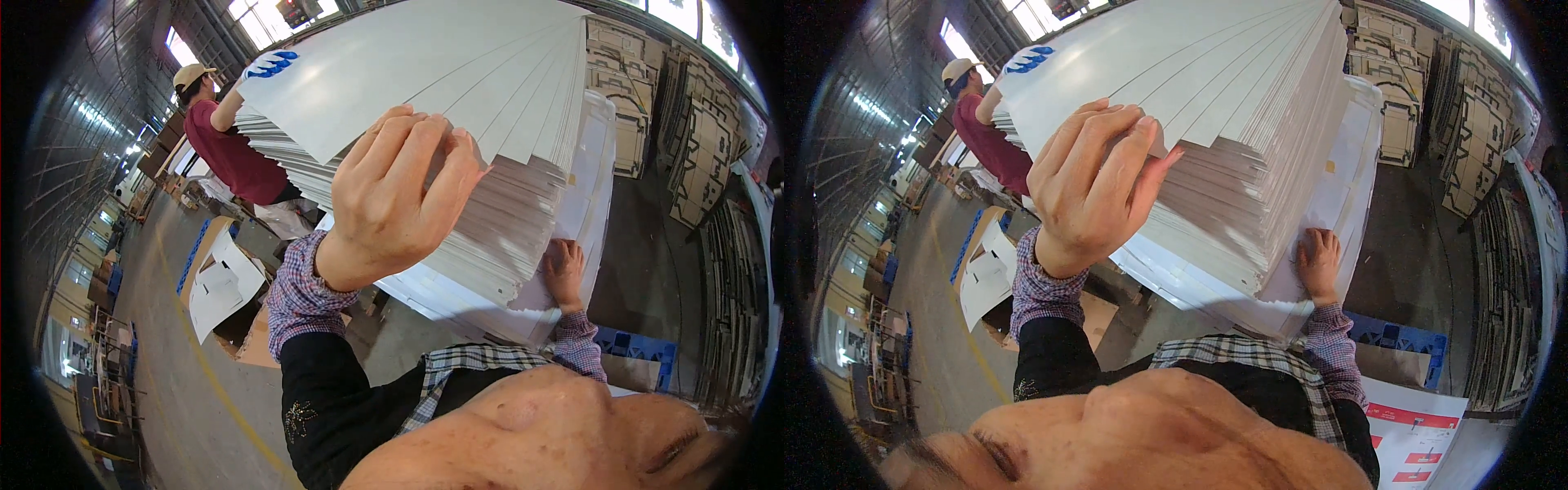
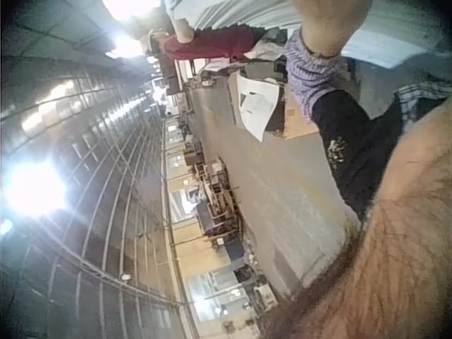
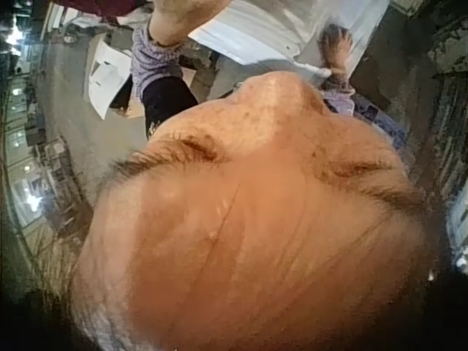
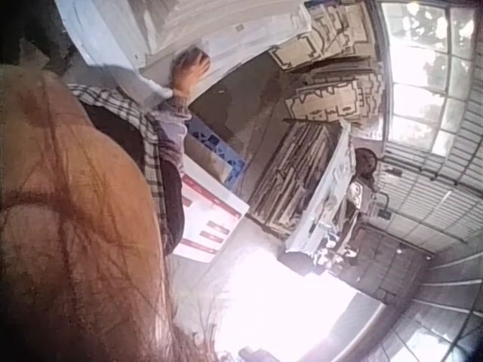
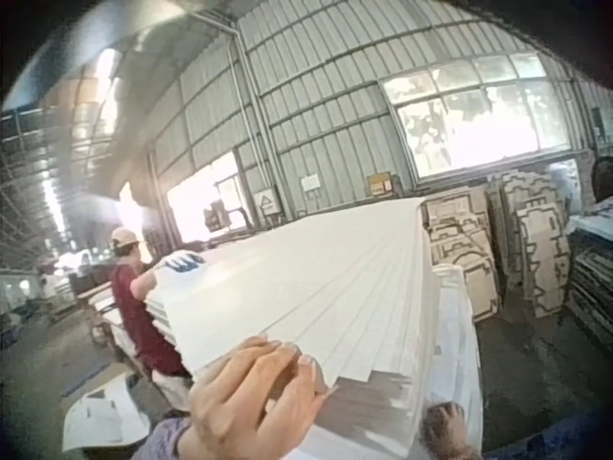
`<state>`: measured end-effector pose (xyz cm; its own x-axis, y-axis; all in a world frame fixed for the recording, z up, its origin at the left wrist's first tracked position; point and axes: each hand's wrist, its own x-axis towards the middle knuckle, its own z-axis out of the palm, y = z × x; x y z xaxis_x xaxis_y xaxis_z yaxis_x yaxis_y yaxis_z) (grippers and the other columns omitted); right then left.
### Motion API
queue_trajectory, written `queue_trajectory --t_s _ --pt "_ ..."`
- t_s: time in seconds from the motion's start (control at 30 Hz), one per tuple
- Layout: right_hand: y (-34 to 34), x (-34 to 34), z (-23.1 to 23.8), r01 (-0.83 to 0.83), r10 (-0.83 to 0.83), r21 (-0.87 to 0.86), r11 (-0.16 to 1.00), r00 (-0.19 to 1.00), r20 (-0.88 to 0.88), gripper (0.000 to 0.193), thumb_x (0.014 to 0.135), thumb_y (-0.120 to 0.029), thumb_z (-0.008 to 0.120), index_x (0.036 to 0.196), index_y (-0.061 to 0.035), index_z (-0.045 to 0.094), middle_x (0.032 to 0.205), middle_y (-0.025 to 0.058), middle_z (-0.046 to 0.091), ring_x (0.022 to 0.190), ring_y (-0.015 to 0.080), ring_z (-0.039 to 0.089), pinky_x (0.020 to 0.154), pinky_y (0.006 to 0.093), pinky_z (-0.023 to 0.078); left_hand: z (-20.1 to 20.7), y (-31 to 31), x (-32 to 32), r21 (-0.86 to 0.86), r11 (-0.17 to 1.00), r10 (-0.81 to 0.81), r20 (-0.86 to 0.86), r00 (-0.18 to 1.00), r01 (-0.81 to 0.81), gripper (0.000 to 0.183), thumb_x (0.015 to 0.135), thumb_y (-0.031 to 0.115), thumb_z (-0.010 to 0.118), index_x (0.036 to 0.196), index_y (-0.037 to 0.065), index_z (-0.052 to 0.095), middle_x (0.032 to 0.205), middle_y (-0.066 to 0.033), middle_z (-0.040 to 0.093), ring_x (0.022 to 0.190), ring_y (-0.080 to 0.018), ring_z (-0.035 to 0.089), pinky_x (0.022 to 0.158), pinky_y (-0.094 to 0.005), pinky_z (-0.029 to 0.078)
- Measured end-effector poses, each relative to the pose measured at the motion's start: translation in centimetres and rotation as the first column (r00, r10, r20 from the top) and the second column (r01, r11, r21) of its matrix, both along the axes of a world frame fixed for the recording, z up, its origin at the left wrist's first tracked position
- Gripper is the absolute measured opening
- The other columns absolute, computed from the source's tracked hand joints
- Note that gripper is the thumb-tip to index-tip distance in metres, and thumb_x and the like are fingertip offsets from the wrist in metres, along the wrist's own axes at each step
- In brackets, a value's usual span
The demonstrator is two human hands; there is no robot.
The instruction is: Counting individual white large paper sheets from a big stack in a paper processing mill facility.
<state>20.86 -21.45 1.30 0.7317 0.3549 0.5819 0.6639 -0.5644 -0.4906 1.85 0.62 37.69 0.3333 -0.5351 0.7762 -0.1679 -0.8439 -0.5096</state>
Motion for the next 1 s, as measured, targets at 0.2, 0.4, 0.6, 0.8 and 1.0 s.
queue_trajectory --t_s 0.2,0.4,0.6,0.8,1.0 --pt "-0.1 0.1 -0.1 0.01 -0.01 0.002 1.0 1.0 0.007 0.036 0.084 -0.013 0.069 0.119 -0.0061 0.061 0.115 0.0151 0.058 0.112 0.0367 0.054 0.102 0.0474 0.04 0.8 0.9 -0.4 -0.018 0.999 -0.046 -0.084 0.995 0.045 0.035 0.068 0.002 0.084 0.101 0.0 0.071 0.097 -0.0133 0.069 0.087 -0.0306 0.069 0.076 -0.0375 0.058" --pt "0.0 0.3 -0.4 0.013 -0.014 -0.005 1.0 1.0 -0.021 0.035 0.085 -0.014 0.068 0.118 -0.0063 0.062 0.115 0.0152 0.058 0.111 0.0368 0.054 0.102 0.0477 0.04 1.7 3.0 -1.2 -0.048 0.999 -0.026 -0.136 0.99 0.019 0.039 0.063 -0.009 0.075 0.1 0.003 0.073 0.1 -0.0122 0.069 0.088 -0.0298 0.069 0.07 -0.0356 0.056" --pt "-0.3 0.3 -0.4 0.011 -0.011 -0.032 0.999 1.0 -0.017 0.034 0.086 -0.014 0.068 0.119 -0.0068 0.062 0.115 0.0155 0.058 0.112 0.0368 0.054 0.102 0.0477 0.04 1.1 3.8 1.0 0.093 0.98 -0.175 0.005 0.985 0.174 0.028 0.067 0.003 0.072 0.094 0.0 0.068 0.094 -0.0077 0.066 0.084 -0.023 0.066 0.063 -0.0323 0.054" --pt "0.1 0.0 0.1 0.011 -0.012 -0.025 1.0 0.999 -0.048 0.036 0.085 -0.013 0.069 0.12 -0.0066 0.061 0.116 0.0156 0.058 0.113 0.0366 0.053 0.103 0.0472 0.039 1.2 3.6 -0.4 0.012 1.0 -0.01 -0.057 0.998 0.011 0.024 0.068 0.005 0.07 0.091 0.001 0.065 0.091 -0.0083 0.066 0.082 -0.0232 0.065 0.064 -0.0314 0.054" --pt "-0.1 -0.1 0.2 0.015 -0.016 -0.021 1.0 0.999 -0.046 0.037 0.084 -0.013 0.069 0.12 -0.0066 0.061 0.116 0.0157 0.058 0.114 0.0368 0.053 0.104 0.047 0.038 1.7 1.2 0.1 0.132 0.971 -0.189 -0.082 0.979 0.199 0.03 0.066 -0.005 0.077 0.095 -0.003 0.069 0.092 -0.0139 0.069 0.084 -0.0292 0.069 0.067 -0.0317 0.057"
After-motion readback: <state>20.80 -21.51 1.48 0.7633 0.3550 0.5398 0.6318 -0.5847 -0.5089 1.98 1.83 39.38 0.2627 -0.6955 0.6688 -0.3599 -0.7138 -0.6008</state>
